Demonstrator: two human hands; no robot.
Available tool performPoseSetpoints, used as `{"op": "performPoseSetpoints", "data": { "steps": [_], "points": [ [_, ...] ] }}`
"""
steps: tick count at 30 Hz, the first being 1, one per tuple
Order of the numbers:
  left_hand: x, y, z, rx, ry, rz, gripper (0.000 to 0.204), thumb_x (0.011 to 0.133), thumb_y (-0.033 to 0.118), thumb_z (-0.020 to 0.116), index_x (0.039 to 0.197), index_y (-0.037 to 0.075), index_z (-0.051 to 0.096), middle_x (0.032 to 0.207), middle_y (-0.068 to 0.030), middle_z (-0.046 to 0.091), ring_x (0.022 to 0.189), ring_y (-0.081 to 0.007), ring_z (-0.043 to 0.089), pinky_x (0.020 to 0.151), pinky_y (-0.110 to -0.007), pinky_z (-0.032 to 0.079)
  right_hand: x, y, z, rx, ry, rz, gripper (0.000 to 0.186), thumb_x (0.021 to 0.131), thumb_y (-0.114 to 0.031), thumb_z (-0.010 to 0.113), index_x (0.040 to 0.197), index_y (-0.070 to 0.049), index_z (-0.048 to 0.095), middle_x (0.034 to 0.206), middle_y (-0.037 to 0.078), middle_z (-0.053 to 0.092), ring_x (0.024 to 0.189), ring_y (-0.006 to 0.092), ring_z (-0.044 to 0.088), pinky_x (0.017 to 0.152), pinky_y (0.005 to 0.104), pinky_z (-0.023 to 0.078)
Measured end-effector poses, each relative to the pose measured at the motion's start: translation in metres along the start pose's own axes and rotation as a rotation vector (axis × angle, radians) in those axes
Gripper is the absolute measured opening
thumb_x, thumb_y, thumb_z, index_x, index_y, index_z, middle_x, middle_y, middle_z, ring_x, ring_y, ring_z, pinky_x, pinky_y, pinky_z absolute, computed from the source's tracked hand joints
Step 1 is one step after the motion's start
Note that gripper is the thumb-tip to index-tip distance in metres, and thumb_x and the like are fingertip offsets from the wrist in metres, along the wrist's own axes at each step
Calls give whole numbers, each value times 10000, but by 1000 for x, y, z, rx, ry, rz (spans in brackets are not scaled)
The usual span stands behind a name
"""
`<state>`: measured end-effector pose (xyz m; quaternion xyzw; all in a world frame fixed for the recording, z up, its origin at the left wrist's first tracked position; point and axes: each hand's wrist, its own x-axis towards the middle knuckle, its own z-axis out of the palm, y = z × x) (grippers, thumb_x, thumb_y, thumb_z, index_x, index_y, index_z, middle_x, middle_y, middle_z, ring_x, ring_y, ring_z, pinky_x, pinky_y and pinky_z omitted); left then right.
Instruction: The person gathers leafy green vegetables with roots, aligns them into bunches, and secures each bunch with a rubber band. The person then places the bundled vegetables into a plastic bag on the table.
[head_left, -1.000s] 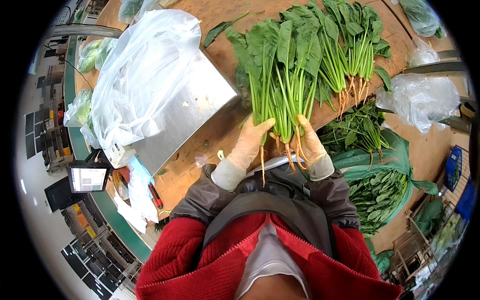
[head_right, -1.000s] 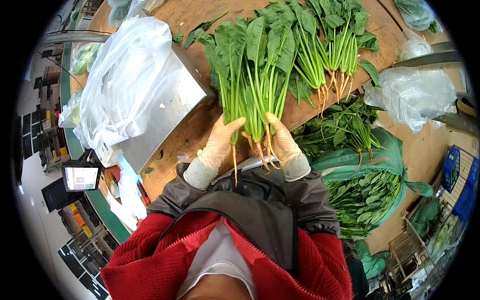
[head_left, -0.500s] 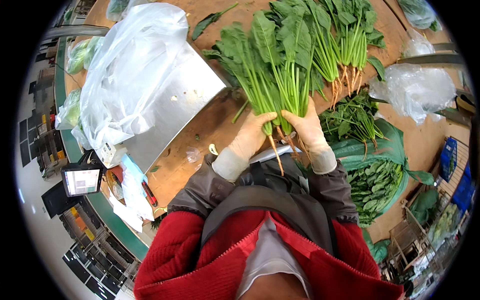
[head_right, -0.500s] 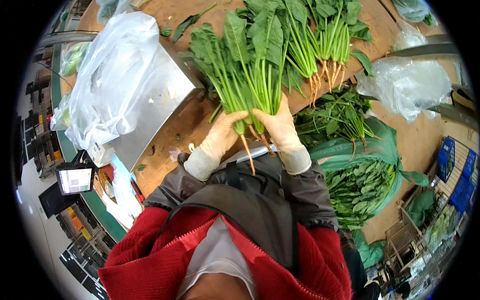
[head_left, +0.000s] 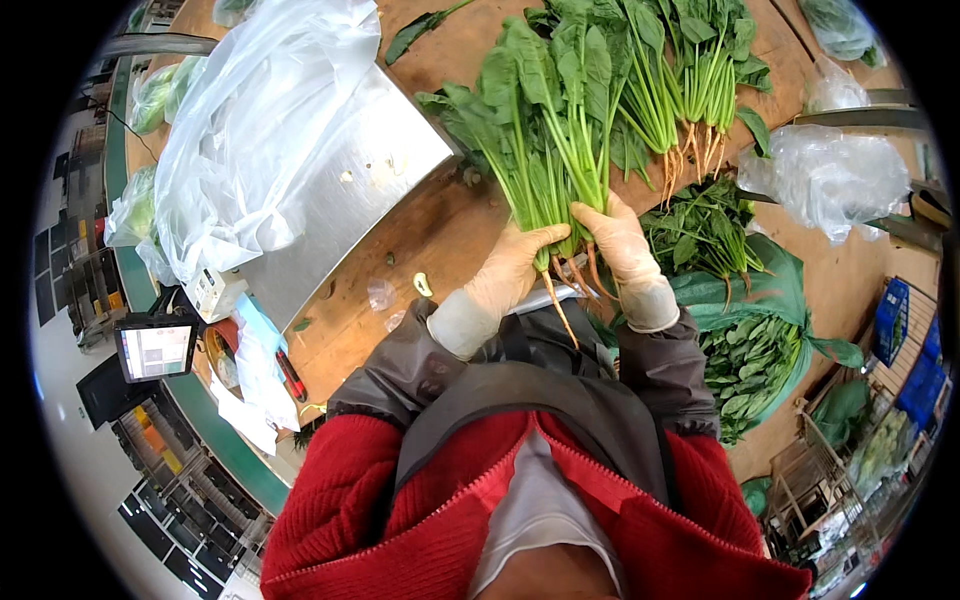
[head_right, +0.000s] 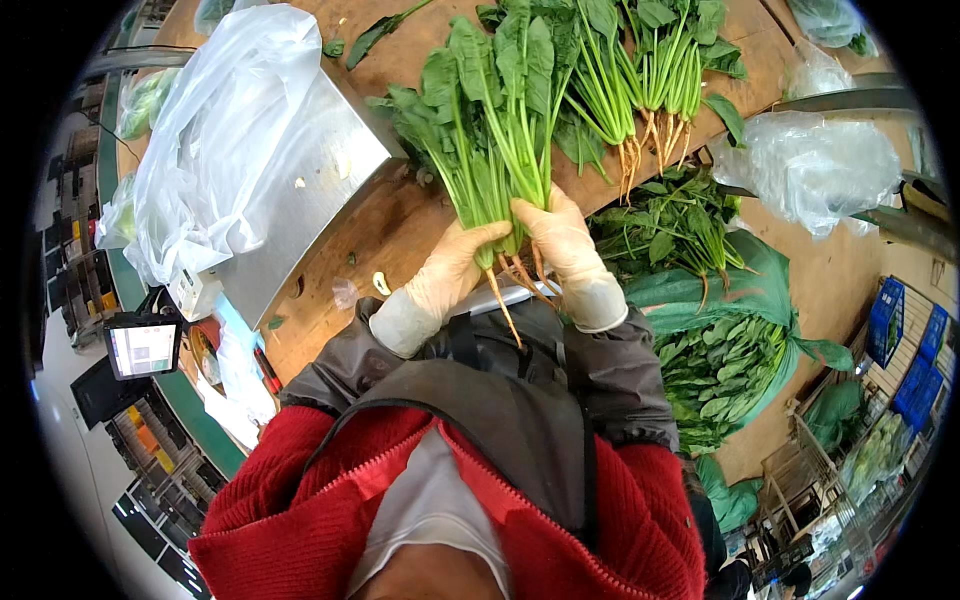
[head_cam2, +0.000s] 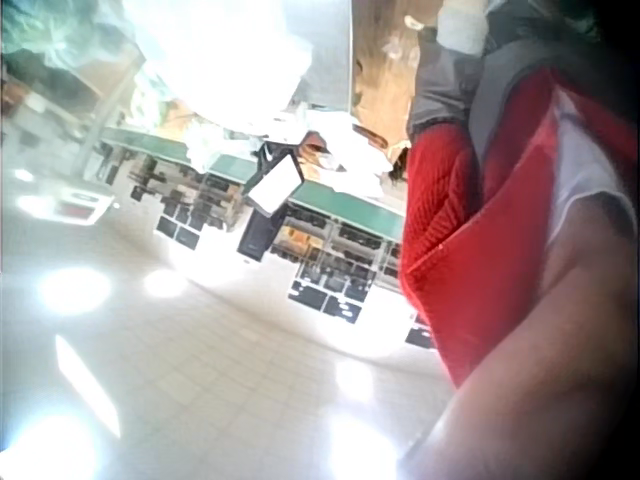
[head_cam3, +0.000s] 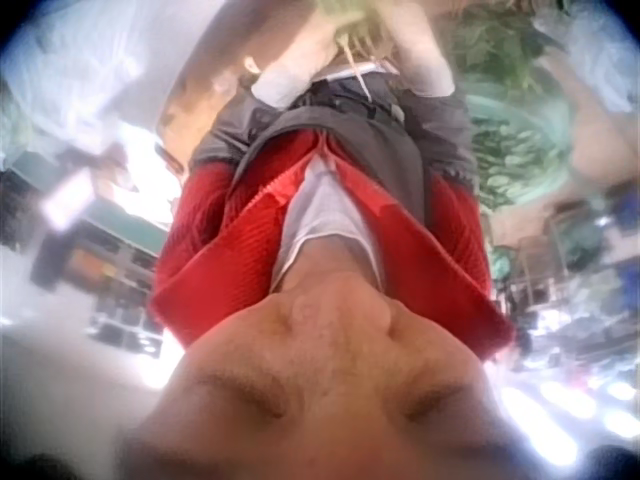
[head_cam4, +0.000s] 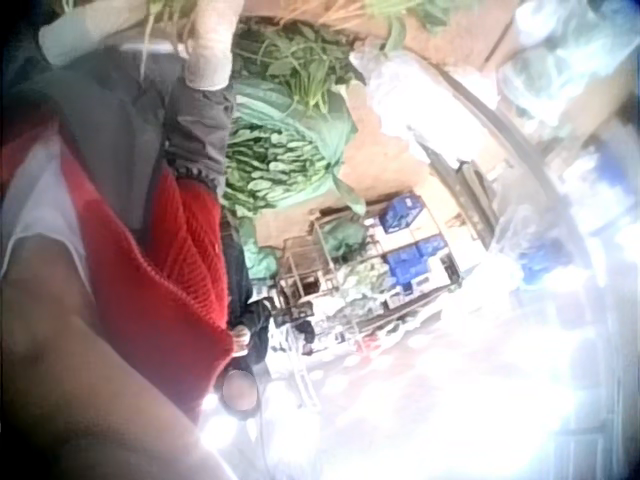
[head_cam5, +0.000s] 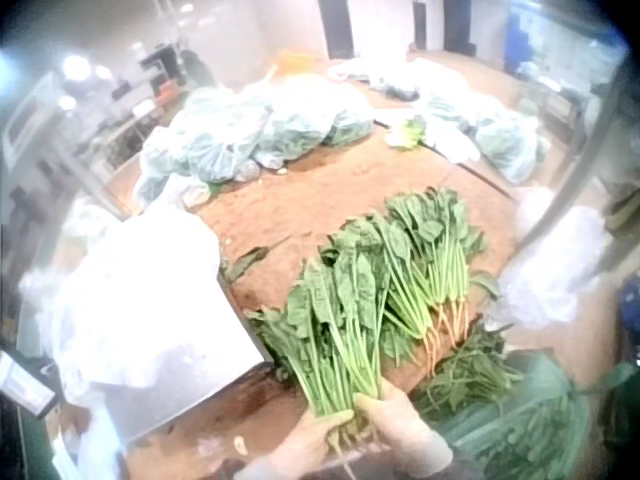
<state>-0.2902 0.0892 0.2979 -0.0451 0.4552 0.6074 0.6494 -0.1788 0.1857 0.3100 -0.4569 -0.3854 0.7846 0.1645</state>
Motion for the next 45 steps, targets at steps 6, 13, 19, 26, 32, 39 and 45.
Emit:
{"op": "performPoseSetpoints", "data": {
  "steps": [6,13,19,26,32,39,45],
  "points": [
    [-6,6,-4,39,-48,-42,519,780,48,635,1245,72,407,1168,-67,508,1060,-193,505,908,-355,436,-20,-10,1,-174,47,-112,397,842,-80,554,1218,-13,449,1013,67,580,822,161,585,707,262,494],
    [-8,12,0,-41,-217,-32,602,795,230,661,1285,30,373,1204,-102,499,1101,-239,495,958,-372,412,-42,26,60,-1373,339,-774,494,800,-45,462,1253,112,344,1220,267,424,1108,331,464,896,361,402],
    [-16,19,8,-224,-307,-93,578,819,340,592,1246,-4,411,1138,-127,543,1038,-215,534,910,-361,443,-70,4,67,-1334,146,-828,437,746,-104,558,1142,54,460,1187,235,450,1098,371,450,924,423,382],
    [-14,25,5,-325,-579,-64,773,729,372,678,1301,-8,324,1052,-91,507,908,-199,530,833,-328,459,-95,-8,46,-910,-150,-1011,265,692,-46,612,956,-19,602,1130,180,528,1062,348,504,903,429,404],
    [-15,39,4,-397,-666,-3,830,672,421,720,1277,-13,353,952,-66,483,828,-177,512,731,-314,437,-69,-34,4,-649,341,-829,201,781,-48,586,979,-27,615,998,122,609,909,259,596,803,335,463],
    [-13,53,17,-167,-562,41,736,708,282,731,1275,-14,367,1039,-101,532,889,-206,557,803,-328,474,1,25,-8,-1296,371,-160,429,740,-443,638,881,-52,532,868,136,609,756,293,616,648,400,480],
    [-13,53,14,153,-352,74,708,686,318,743,1231,3,420,1018,-85,562,871,-201,577,716,-303,497,1,19,-20,-918,333,-127,337,757,-366,645,885,-61,583,781,109,645,710,269,627,659,361,480]
  ]
}}
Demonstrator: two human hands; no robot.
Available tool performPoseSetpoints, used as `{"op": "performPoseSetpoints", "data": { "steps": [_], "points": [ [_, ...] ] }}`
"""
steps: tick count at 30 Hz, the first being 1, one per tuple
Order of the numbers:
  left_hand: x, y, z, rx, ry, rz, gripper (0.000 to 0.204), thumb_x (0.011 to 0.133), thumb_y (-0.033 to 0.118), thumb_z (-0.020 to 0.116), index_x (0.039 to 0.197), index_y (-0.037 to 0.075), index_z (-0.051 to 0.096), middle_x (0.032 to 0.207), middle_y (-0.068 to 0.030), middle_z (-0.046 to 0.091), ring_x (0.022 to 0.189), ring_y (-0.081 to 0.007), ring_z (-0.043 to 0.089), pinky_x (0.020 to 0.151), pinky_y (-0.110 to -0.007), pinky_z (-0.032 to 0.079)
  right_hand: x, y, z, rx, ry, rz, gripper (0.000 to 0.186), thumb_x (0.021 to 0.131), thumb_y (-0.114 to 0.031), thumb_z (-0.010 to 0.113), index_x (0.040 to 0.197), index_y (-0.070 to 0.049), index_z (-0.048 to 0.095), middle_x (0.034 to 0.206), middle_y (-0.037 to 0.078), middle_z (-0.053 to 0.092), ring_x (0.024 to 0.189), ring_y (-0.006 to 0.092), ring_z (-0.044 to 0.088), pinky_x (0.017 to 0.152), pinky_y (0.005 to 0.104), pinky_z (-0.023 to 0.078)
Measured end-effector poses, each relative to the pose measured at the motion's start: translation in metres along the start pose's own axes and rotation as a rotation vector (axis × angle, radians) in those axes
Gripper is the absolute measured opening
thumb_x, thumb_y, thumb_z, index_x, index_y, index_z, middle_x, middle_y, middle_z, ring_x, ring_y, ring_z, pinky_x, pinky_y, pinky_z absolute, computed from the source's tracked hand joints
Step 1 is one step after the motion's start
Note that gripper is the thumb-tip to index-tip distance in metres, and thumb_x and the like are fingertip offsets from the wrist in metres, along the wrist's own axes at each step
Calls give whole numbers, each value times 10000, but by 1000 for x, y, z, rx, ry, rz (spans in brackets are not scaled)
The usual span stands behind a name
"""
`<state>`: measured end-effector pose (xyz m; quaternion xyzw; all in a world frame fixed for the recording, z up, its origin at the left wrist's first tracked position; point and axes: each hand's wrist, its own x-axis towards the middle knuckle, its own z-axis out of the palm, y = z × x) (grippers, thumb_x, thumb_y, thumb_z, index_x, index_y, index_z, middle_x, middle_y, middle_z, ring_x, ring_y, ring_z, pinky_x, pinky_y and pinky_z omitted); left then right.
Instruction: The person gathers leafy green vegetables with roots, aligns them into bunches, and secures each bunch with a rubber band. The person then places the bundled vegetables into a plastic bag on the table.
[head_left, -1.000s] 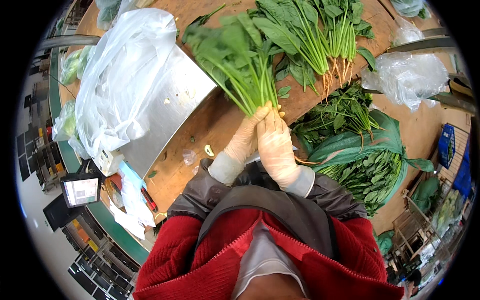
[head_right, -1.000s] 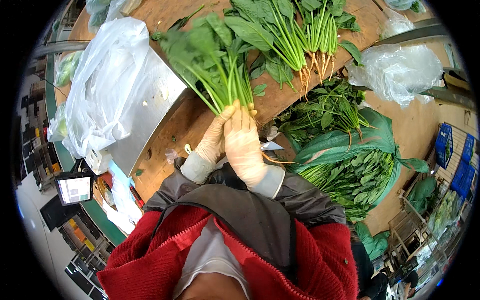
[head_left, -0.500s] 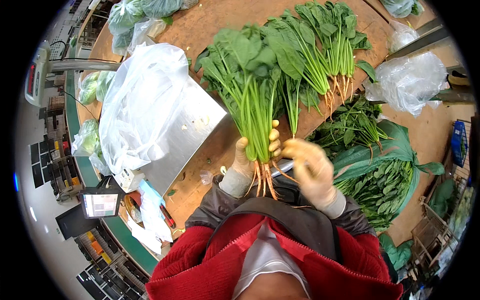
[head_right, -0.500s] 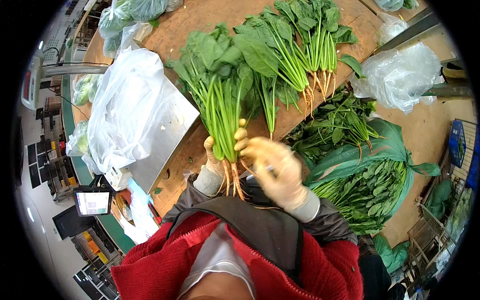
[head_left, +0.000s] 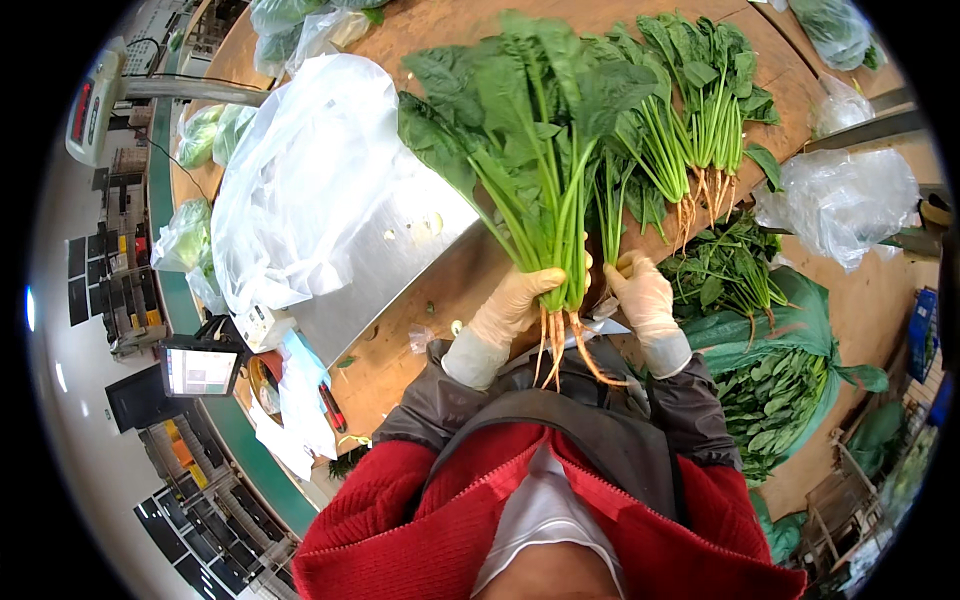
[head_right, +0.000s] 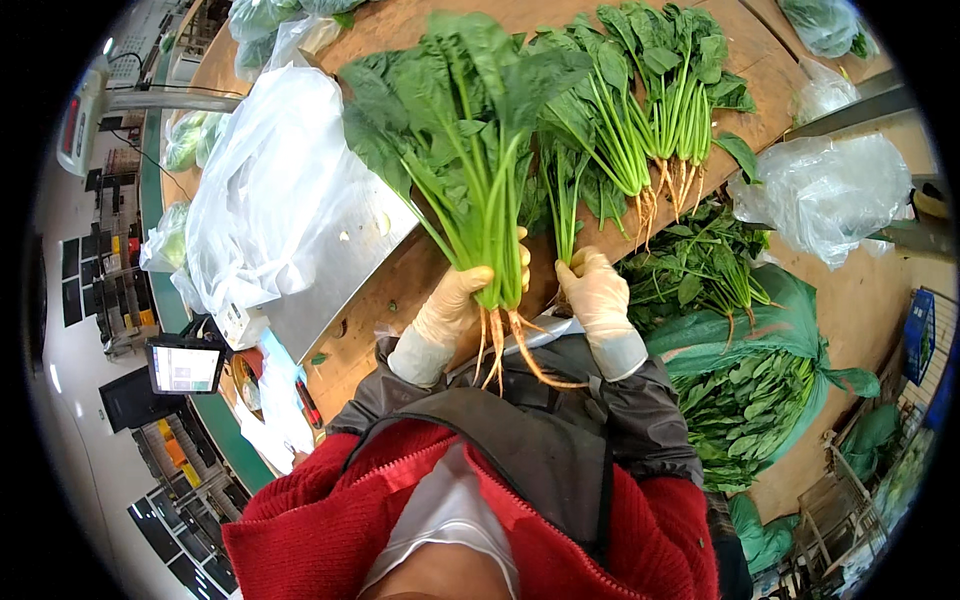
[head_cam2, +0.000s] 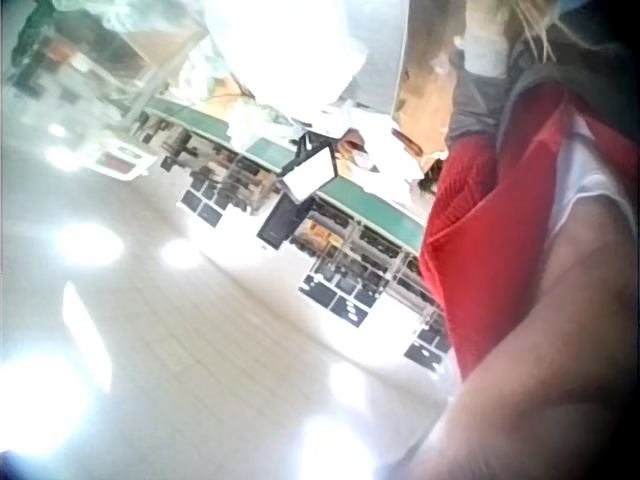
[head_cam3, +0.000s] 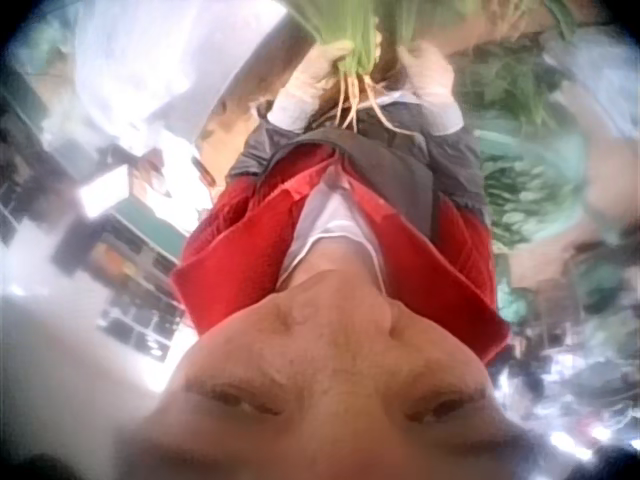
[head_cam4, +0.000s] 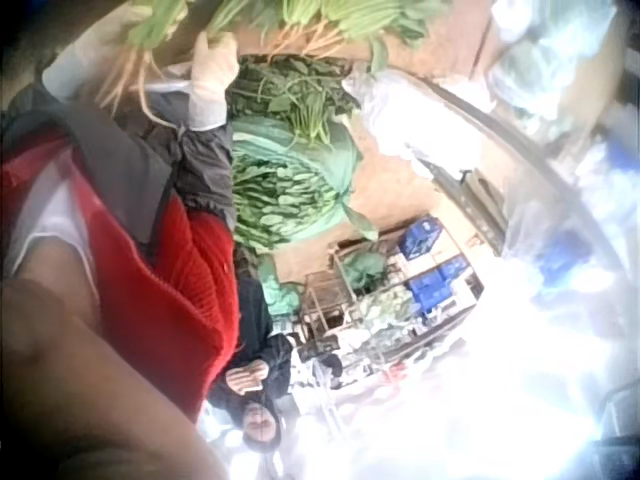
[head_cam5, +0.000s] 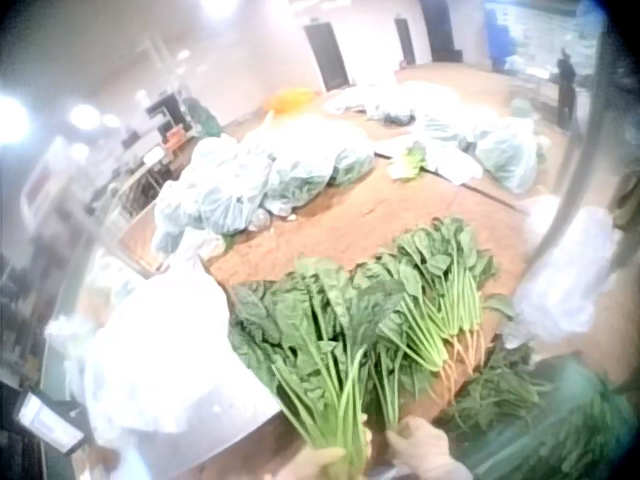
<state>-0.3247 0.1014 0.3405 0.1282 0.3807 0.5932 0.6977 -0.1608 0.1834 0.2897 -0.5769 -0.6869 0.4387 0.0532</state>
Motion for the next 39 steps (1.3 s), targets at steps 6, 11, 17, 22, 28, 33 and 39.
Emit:
{"op": "performPoseSetpoints", "data": {
  "steps": [6,11,17,22,28,33,39],
  "points": [
    [20,-38,-8,-144,207,-7,457,811,228,653,1167,17,458,1044,-112,572,888,-198,592,760,-314,528,-31,-59,-24,548,-159,-146,460,762,-243,698,1094,-3,488,857,71,534,730,144,522,663,285,473],
    [18,-43,-14,-206,207,-76,524,814,341,639,1178,20,443,1073,-106,557,932,-190,575,806,-314,511,-25,-50,-6,722,-221,-21,497,751,-153,687,1150,10,439,827,54,526,687,135,525,640,253,475],
    [16,-45,-17,-254,123,-58,572,820,405,611,1212,32,427,1123,-64,540,977,-169,554,838,-297,487,-33,-49,-4,389,166,-242,276,770,0,563,1043,8,527,1009,117,556,801,189,582,710,263,487],
    [18,-45,-23,-307,110,-68,541,830,334,618,1220,21,413,1139,-78,535,984,-178,559,842,-309,495,-42,-58,-6,1000,134,-199,279,823,26,496,1099,26,457,1088,138,530,925,192,561,746,281,501],
    [21,-46,-32,-351,204,-150,411,816,136,625,1162,-6,453,1091,-119,558,947,-215,590,837,-326,519,-20,-52,-41,1341,43,93,196,874,-15,434,1066,20,446,1009,165,583,912,194,584,778,279,512],
    [23,-38,-25,-389,244,-214,328,807,110,629,1091,-17,524,1042,-137,590,930,-241,595,874,-393,501,2,-10,-50,1481,-108,118,339,848,-82,487,1137,81,415,1134,197,496,1019,280,546,871,394,475],
    [35,-62,-31,-547,195,-221,254,807,74,613,1035,-11,539,928,-93,619,810,-184,621,765,-325,532,1,-4,-45,1641,-275,200,313,853,-79,491,1118,82,446,1110,200,527,1031,304,551,720,333,546]
  ]
}}
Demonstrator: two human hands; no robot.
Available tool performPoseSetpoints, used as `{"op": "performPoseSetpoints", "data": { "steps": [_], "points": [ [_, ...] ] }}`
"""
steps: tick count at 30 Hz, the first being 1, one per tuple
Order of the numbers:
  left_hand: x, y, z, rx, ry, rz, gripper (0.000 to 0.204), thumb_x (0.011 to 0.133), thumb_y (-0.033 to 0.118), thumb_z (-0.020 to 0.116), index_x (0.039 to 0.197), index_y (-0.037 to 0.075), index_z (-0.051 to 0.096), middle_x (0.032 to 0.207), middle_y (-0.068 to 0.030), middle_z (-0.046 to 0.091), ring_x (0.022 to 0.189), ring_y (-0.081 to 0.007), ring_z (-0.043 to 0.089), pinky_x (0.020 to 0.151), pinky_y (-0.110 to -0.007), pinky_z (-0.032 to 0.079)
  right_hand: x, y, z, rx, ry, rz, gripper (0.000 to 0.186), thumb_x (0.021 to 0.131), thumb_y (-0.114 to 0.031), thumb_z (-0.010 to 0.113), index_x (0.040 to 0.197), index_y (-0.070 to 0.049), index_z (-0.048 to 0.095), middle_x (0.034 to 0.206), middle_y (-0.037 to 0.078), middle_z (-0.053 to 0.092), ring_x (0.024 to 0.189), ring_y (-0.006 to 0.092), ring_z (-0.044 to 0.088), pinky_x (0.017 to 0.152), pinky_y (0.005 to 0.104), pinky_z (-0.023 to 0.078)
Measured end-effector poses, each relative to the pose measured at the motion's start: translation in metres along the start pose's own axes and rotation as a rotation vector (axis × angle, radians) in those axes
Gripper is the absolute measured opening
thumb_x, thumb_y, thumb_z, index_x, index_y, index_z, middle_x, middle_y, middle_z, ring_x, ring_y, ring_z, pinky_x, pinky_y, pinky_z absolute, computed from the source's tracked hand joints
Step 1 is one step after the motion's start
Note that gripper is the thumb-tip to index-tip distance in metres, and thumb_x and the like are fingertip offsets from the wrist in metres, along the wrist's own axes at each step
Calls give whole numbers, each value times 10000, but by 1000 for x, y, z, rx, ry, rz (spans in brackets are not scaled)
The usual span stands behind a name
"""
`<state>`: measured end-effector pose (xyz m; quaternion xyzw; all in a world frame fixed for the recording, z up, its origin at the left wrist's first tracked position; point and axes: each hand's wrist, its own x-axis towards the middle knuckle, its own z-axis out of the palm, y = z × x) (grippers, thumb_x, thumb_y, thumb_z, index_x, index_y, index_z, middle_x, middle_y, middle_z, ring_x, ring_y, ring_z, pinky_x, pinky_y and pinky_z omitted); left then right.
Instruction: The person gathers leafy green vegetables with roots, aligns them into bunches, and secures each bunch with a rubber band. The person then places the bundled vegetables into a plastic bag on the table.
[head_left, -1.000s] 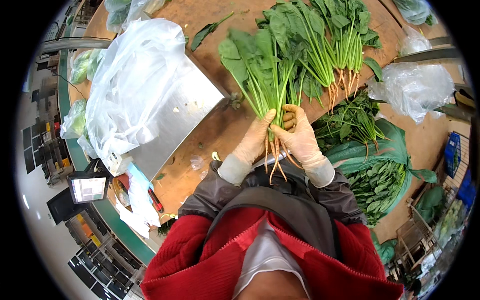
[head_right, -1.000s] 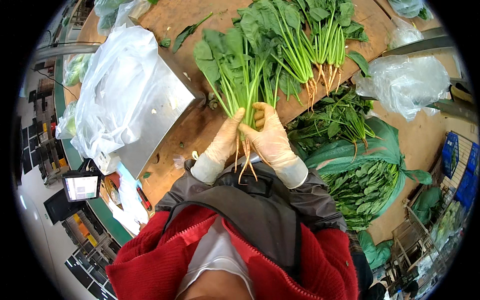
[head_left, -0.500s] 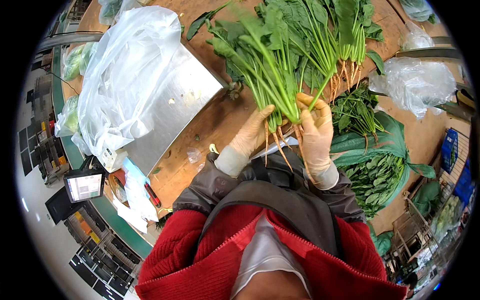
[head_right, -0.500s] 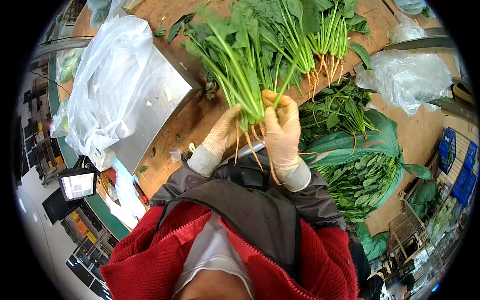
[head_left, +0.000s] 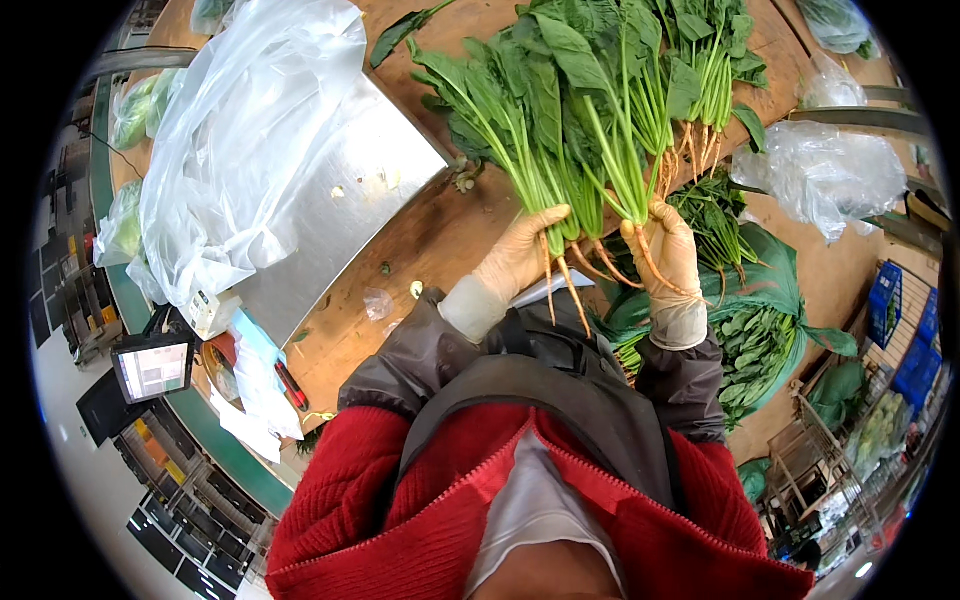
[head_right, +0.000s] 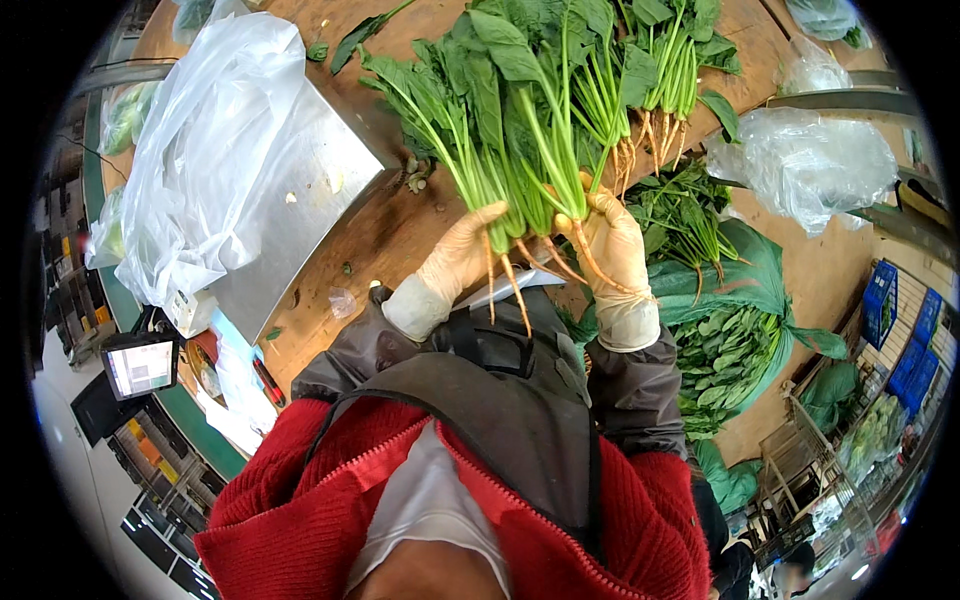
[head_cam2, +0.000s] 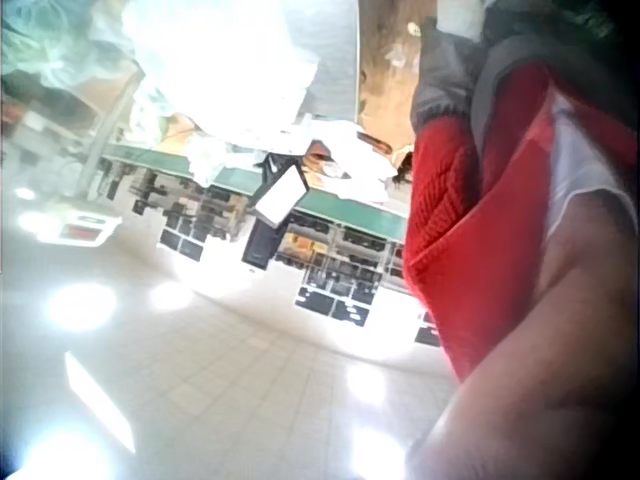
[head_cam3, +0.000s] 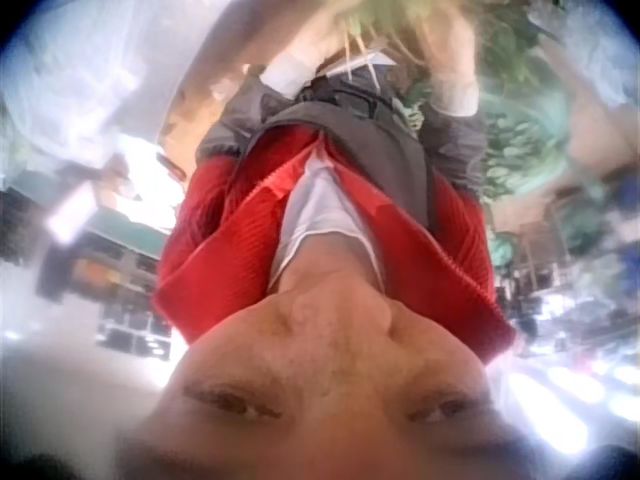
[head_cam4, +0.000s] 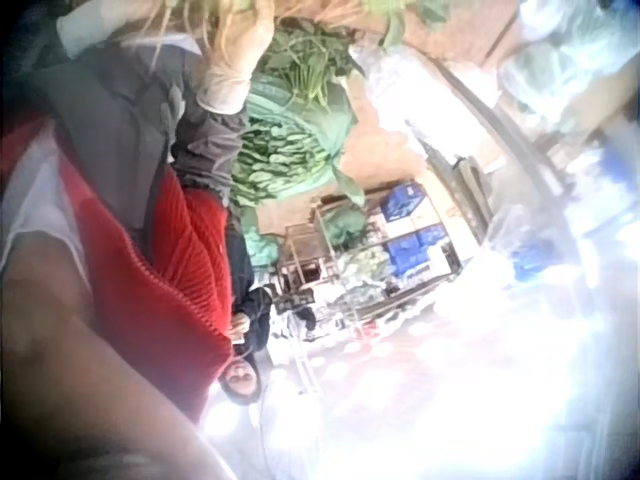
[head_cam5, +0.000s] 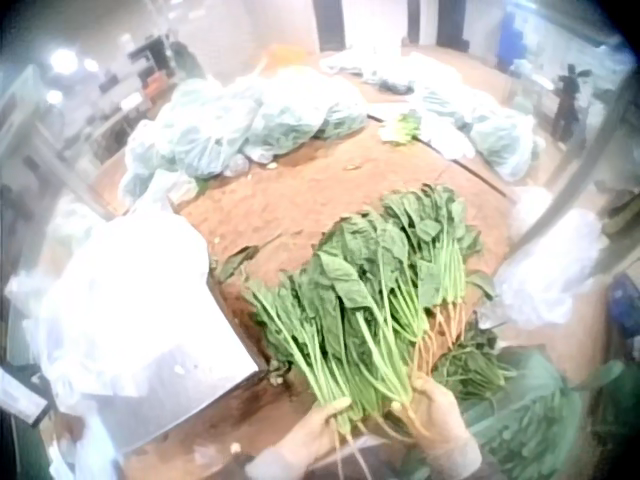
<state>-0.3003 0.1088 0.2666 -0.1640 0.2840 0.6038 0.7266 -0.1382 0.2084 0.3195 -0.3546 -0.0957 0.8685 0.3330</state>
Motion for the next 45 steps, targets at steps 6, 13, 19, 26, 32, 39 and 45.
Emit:
{"op": "performPoseSetpoints", "data": {
  "steps": [6,13,19,26,32,39,45],
  "points": [
    [2,-7,12,33,-18,-1,306,810,78,605,1089,-10,515,1004,-110,604,868,-202,611,802,-335,514,-3,-25,-3,240,-71,-23,369,852,-42,436,1179,120,383,1195,271,464,1050,342,530,648,268,559],
    [2,-6,15,24,-73,24,389,814,101,595,1168,1,466,1086,-123,578,955,-236,590,848,-382,498,-5,-40,12,507,-237,-51,356,837,14,431,1170,138,403,1224,279,438,1094,384,478,705,316,542],
    [0,0,14,-112,-143,-98,428,824,117,590,1198,-26,438,1114,-174,565,983,-316,579,852,-453,490,-11,-38,37,437,-350,-73,365,839,-18,491,1175,115,439,1215,264,462,1106,387,479,746,326,509],
    [1,-3,0,-186,-180,-17,537,789,236,662,1213,-9,441,1170,-203,517,1075,-342,512,936,-483,425,-28,-61,84,49,-416,-235,382,851,-46,504,1194,93,412,1179,233,496,1056,331,535,731,301,524],
    [2,0,19,-104,-177,23,594,760,266,694,1224,3,433,1193,-186,510,1118,-327,490,938,-460,439,55,-35,23,-556,-52,-42,303,892,-68,440,1154,83,421,1062,200,540,846,229,603,652,242,533],
    [7,1,6,-12,-122,17,498,824,190,620,1233,-16,426,1198,-179,512,1113,-308,505,860,-382,482,31,-53,53,-512,-221,-33,309,885,-206,554,1054,47,503,1003,159,603,625,99,556,489,187,470],
    [5,0,8,-1,-116,-13,506,830,218,612,1240,-12,423,1204,-173,512,1104,-284,516,860,-369,483,-35,-106,137,-504,-356,-279,334,857,-145,556,1139,22,493,1040,166,599,562,63,463,453,160,400]
  ]
}}
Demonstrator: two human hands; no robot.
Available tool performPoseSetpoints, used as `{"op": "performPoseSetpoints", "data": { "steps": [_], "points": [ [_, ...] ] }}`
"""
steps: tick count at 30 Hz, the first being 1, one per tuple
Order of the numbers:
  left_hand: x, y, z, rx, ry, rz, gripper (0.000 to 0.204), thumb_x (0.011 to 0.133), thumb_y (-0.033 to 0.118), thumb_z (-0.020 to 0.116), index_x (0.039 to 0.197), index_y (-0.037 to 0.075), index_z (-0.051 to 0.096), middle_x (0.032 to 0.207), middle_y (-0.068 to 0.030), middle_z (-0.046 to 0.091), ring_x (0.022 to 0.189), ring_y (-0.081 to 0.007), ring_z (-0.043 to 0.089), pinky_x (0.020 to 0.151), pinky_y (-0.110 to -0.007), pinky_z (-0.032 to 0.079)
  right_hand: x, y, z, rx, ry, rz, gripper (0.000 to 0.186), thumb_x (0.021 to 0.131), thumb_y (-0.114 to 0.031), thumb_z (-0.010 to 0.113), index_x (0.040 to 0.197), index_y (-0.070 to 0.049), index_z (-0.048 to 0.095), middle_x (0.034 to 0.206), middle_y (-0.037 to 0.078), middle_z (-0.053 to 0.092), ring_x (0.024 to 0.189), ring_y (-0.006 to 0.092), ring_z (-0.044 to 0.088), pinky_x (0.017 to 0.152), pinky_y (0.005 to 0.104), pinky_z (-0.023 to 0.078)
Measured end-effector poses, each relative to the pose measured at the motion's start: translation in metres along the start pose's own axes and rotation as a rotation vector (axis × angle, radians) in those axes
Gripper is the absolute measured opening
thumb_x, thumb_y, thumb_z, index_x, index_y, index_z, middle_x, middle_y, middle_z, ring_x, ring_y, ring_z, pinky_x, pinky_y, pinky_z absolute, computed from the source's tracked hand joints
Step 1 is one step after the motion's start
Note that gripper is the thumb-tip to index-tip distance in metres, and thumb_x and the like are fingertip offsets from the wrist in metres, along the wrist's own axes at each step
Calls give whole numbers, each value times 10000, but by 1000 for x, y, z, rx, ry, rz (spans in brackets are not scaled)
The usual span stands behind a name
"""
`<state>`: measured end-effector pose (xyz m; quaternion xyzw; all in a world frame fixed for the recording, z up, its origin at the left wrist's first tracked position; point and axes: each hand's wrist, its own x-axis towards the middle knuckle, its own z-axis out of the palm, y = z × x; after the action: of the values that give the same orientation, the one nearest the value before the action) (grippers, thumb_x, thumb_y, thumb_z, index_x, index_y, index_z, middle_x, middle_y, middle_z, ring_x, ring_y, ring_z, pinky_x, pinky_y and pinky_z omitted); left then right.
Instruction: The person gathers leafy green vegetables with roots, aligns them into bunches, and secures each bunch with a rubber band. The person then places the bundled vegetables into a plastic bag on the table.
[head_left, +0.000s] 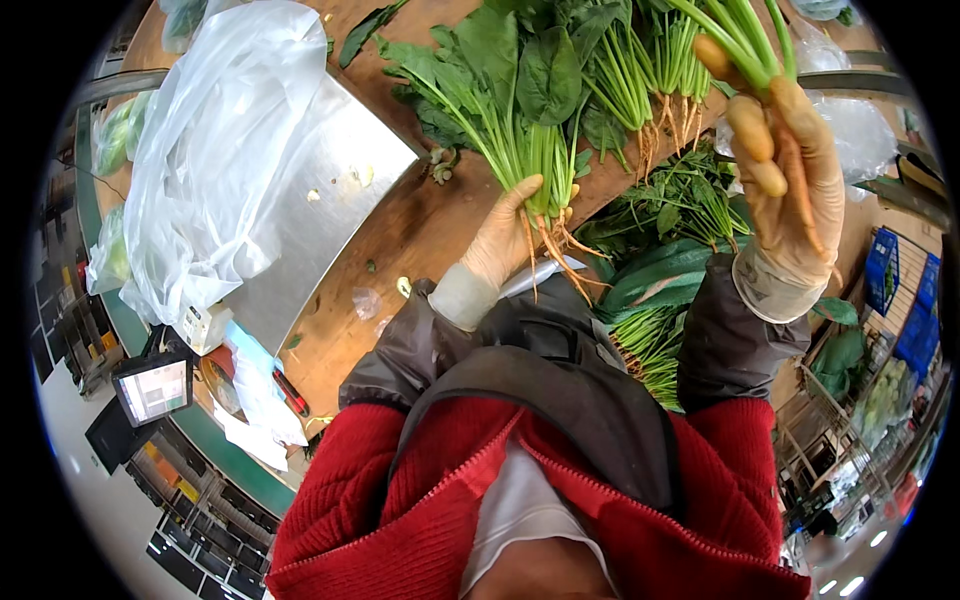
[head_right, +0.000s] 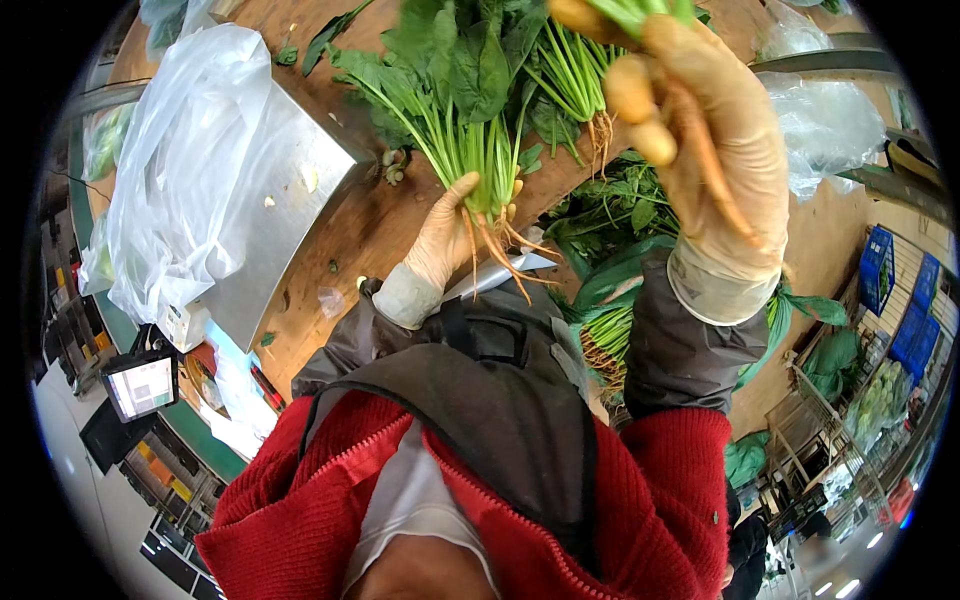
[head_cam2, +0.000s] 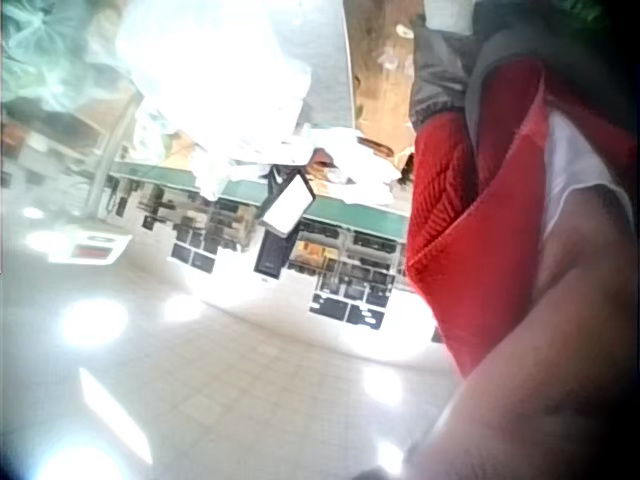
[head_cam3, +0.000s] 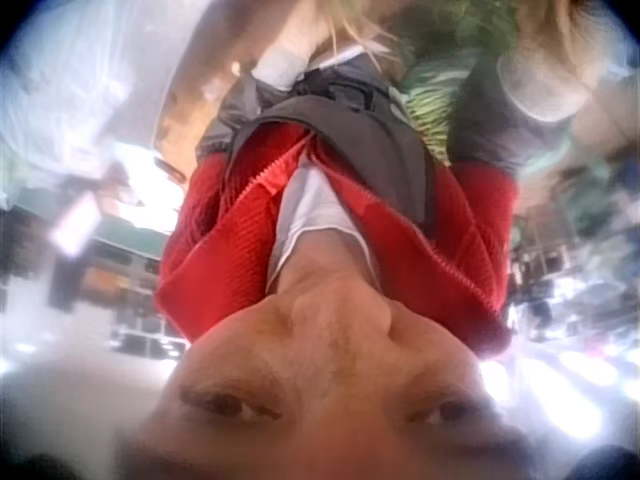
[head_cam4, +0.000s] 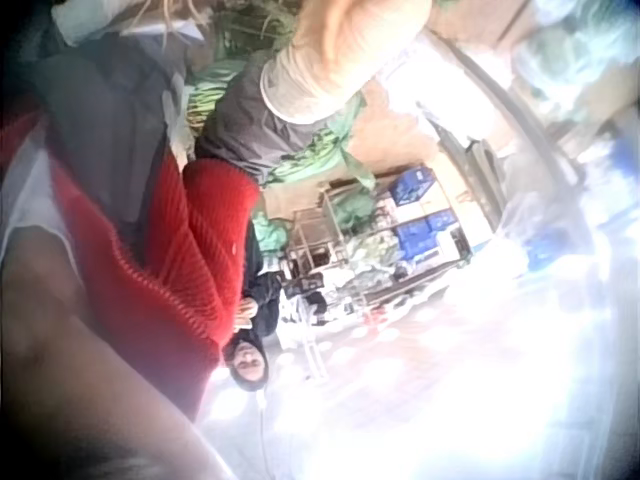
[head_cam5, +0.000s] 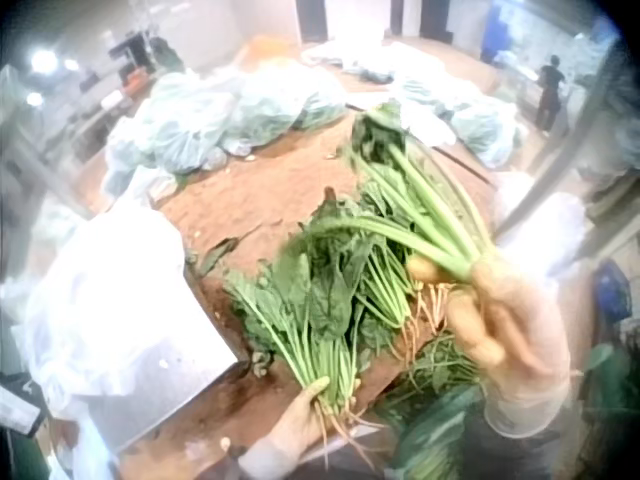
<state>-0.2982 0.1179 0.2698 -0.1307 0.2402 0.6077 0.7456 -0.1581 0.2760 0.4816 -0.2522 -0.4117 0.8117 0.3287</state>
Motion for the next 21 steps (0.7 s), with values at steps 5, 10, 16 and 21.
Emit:
{"op": "performPoseSetpoints", "data": {
  "steps": [5,10,16,21],
  "points": [
    [0,-2,-2,56,-2,-8,391,869,215,558,1182,8,452,1104,-170,566,995,-261,574,809,-348,511,-6,90,25,-784,280,95,456,884,-129,518,1293,5,368,965,140,570,718,176,558,624,259,474],
    [-13,-4,20,-85,-218,104,698,715,437,697,1250,89,414,1199,-71,500,1108,-223,479,988,-369,388,-27,187,26,-1926,157,-1,447,817,-140,497,1236,-6,419,917,116,554,733,254,586,584,339,504],
    [-14,3,7,17,25,60,599,766,427,656,1191,54,458,1099,-109,551,1024,-242,526,947,-397,416,-35,182,8,-1348,169,-296,253,814,-162,571,1037,-45,565,797,87,581,631,169,591,533,280,485],
    [-11,6,14,116,25,109,588,773,394,626,1188,13,458,1100,-124,562,1004,-257,536,924,-398,412,-5,178,-3,-1036,355,225,212,788,-181,644,920,-25,587,748,88,621,614,154,600,571,280,481]
  ]
}}
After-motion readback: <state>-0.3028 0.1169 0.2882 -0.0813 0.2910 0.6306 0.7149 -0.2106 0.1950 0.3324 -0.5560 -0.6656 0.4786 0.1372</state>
